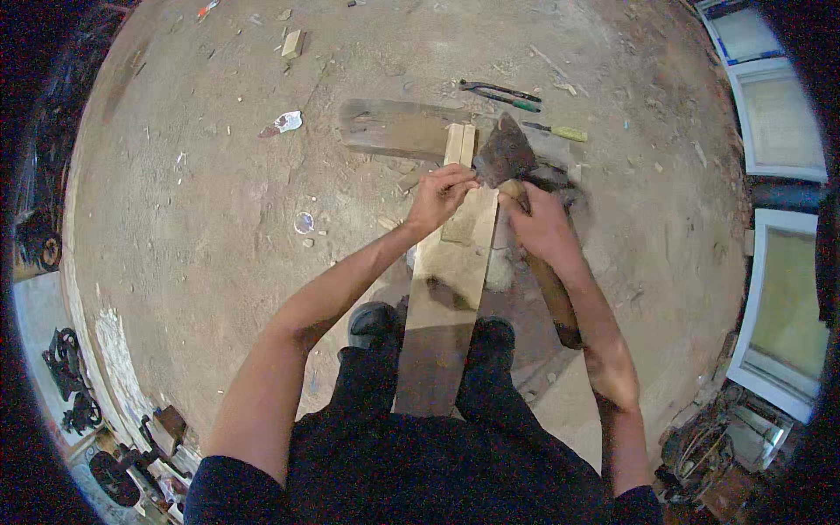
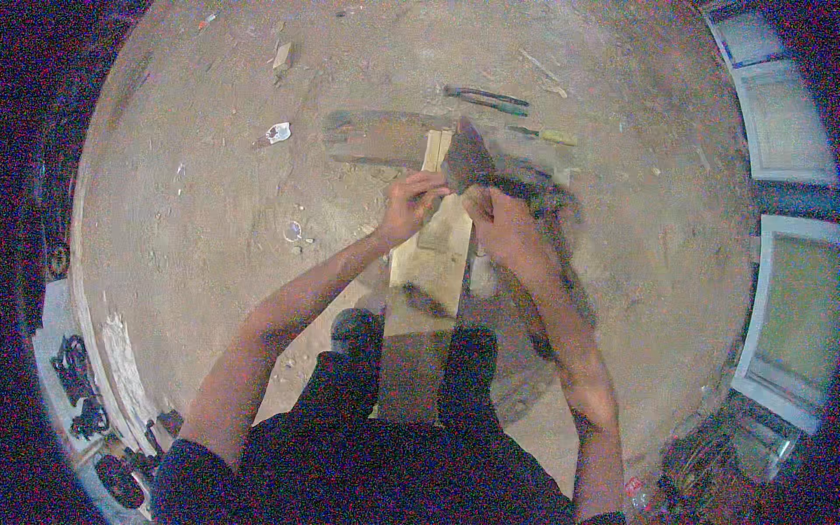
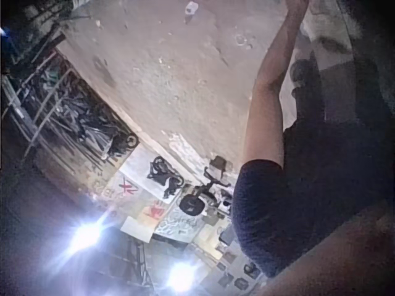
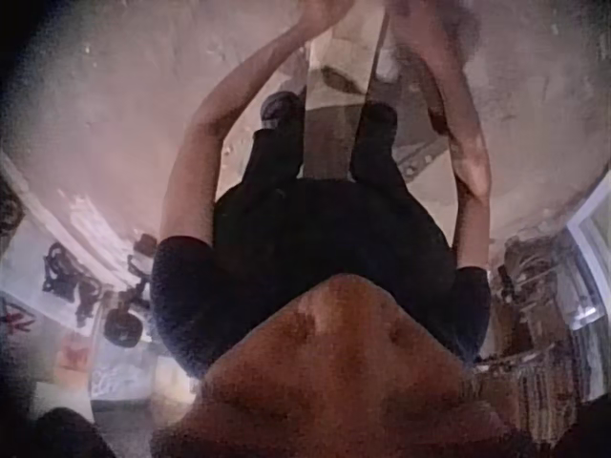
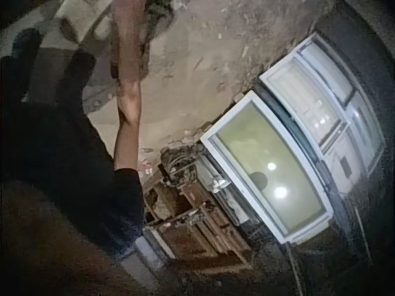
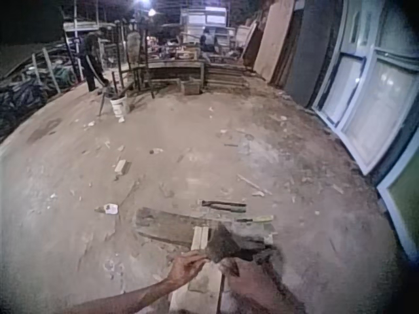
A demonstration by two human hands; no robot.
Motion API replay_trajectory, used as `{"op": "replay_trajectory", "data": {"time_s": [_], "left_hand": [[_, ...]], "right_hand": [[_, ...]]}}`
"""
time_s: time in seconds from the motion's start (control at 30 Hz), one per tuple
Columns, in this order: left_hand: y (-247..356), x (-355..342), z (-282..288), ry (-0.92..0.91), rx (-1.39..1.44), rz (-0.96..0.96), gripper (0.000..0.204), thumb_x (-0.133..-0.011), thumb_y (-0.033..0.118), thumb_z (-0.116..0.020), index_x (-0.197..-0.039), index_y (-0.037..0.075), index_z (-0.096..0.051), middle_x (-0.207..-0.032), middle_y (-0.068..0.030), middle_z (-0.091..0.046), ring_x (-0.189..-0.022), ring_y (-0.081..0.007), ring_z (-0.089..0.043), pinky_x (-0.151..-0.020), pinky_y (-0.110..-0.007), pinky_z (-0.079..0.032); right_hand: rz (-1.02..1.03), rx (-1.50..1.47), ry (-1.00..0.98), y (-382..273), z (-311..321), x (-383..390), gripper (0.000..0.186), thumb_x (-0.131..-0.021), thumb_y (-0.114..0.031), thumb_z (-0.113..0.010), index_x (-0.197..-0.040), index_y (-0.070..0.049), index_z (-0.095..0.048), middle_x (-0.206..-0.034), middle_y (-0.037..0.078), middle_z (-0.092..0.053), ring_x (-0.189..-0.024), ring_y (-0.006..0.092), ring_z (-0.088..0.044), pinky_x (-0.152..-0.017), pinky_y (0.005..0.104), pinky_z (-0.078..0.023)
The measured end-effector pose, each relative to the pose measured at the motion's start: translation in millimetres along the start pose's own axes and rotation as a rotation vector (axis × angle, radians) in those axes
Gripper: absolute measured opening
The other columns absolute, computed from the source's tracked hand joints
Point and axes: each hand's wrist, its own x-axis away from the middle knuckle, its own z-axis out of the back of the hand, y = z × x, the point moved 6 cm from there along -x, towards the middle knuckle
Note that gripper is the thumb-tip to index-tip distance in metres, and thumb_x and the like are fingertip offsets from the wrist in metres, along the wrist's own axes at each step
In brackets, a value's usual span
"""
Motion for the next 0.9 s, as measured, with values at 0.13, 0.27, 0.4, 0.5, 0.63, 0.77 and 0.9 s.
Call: {"op": "replay_trajectory", "data": {"time_s": [0.13,0.27,0.4,0.5,0.63,0.77,0.9], "left_hand": [[1,-7,-14,-0.006,0.097,-0.024,0.016,-0.095,0.003,-0.068,-0.109,-0.001,-0.075,-0.103,-0.0133,-0.075,-0.091,-0.0207,-0.073,-0.078,-0.032,-0.059],[2,-9,-13,-0.015,0.074,0.003,0.016,-0.094,0.0,-0.068,-0.108,-0.002,-0.075,-0.102,-0.013,-0.075,-0.091,-0.0199,-0.073,-0.077,-0.031,-0.059],[-3,-7,-17,-0.029,0.024,-0.016,0.018,-0.092,-0.002,-0.069,-0.109,-0.001,-0.075,-0.097,-0.0117,-0.075,-0.086,-0.0201,-0.073,-0.073,-0.031,-0.058],[4,-7,-7,-0.012,-0.016,-0.046,0.018,-0.093,-0.002,-0.068,-0.109,0.0,-0.076,-0.097,-0.0118,-0.075,-0.086,-0.0204,-0.073,-0.073,-0.031,-0.058],[-1,-8,-14,0.011,0.104,-0.056,0.021,-0.092,-0.005,-0.067,-0.11,0.0,-0.076,-0.096,-0.0117,-0.075,-0.086,-0.0206,-0.073,-0.074,-0.032,-0.058],[-9,-4,-16,0.001,0.046,-0.03,0.022,-0.092,-0.005,-0.067,-0.111,0.001,-0.076,-0.096,-0.0113,-0.075,-0.087,-0.0204,-0.073,-0.076,-0.031,-0.059],[-10,-5,-15,-0.041,0.114,0.032,0.019,-0.094,-0.002,-0.067,-0.111,0.001,-0.076,-0.097,-0.0108,-0.075,-0.088,-0.0201,-0.073,-0.077,-0.031,-0.058]], "right_hand": [[-0.003,0.099,0.074,-22,30,14,0.046,-0.1,-0.043,-0.061,-0.113,0.001,-0.066,-0.105,0.029,-0.071,-0.102,0.0448,-0.069,-0.087,0.0533,-0.054],[0.003,0.29,0.13,-22,22,11,0.042,-0.099,-0.039,-0.064,-0.109,0.002,-0.066,-0.087,0.027,-0.069,-0.083,0.0418,-0.07,-0.073,0.0484,-0.053],[0.026,0.439,0.1,-12,6,5,0.044,-0.098,-0.041,-0.065,-0.109,0.002,-0.069,-0.084,0.027,-0.069,-0.081,0.0421,-0.071,-0.07,0.0463,-0.054],[0.018,0.286,0.111,-32,15,9,0.045,-0.098,-0.043,-0.065,-0.106,0.001,-0.07,-0.084,0.026,-0.07,-0.081,0.0435,-0.07,-0.071,0.0475,-0.054],[0.059,0.342,0.196,-38,27,15,0.045,-0.098,-0.044,-0.065,-0.103,0.001,-0.069,-0.085,0.026,-0.07,-0.085,0.0447,-0.07,-0.073,0.0508,-0.054],[0.009,0.436,0.159,-28,7,11,0.044,-0.098,-0.043,-0.065,-0.1,0.0,-0.069,-0.087,0.026,-0.07,-0.088,0.0447,-0.069,-0.076,0.0524,-0.053],[0.043,0.334,0.189,-28,11,7,0.042,-0.097,-0.04,-0.067,-0.098,0.002,-0.069,-0.084,0.027,-0.069,-0.083,0.0452,-0.069,-0.069,0.0502,-0.052]]}}
